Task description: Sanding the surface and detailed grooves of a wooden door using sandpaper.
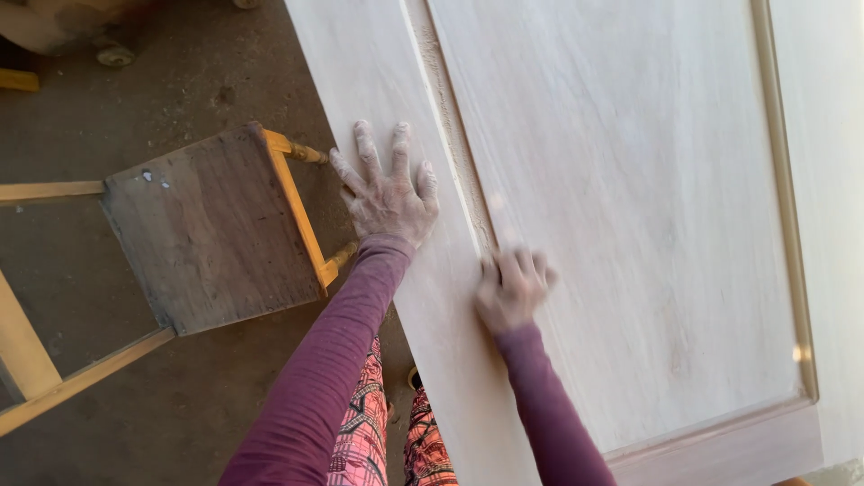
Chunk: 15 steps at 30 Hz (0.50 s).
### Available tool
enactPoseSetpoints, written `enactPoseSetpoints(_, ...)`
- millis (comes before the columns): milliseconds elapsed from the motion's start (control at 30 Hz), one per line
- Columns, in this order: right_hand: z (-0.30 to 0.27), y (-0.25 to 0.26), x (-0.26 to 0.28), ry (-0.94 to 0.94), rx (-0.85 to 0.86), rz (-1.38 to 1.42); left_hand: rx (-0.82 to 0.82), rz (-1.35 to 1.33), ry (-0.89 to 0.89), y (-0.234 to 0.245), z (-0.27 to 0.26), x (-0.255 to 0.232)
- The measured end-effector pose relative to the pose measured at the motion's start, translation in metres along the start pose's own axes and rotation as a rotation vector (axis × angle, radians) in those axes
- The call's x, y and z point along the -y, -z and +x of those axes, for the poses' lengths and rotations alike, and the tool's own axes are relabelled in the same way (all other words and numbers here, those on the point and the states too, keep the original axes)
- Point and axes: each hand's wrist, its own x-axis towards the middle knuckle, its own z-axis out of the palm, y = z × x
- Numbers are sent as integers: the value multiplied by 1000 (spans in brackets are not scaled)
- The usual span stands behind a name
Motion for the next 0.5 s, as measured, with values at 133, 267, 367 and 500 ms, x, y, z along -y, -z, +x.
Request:
enactPoseSetpoints(133, 39, -9, 16, 36, 49, 15, 11, 8, -5, 6, -3, -1)
enactPoseSetpoints(267, -41, 32, -2, 35, 69, 41, 74, -15, 27, 5, 1, -1)
enactPoseSetpoints(367, -83, 45, -15, -88, 92, -6, 49, 20, 24, 1, -1, 2)
enactPoseSetpoints(500, -27, 7, -10, -31, 60, -43, 66, 31, 6, 3, 1, 0)
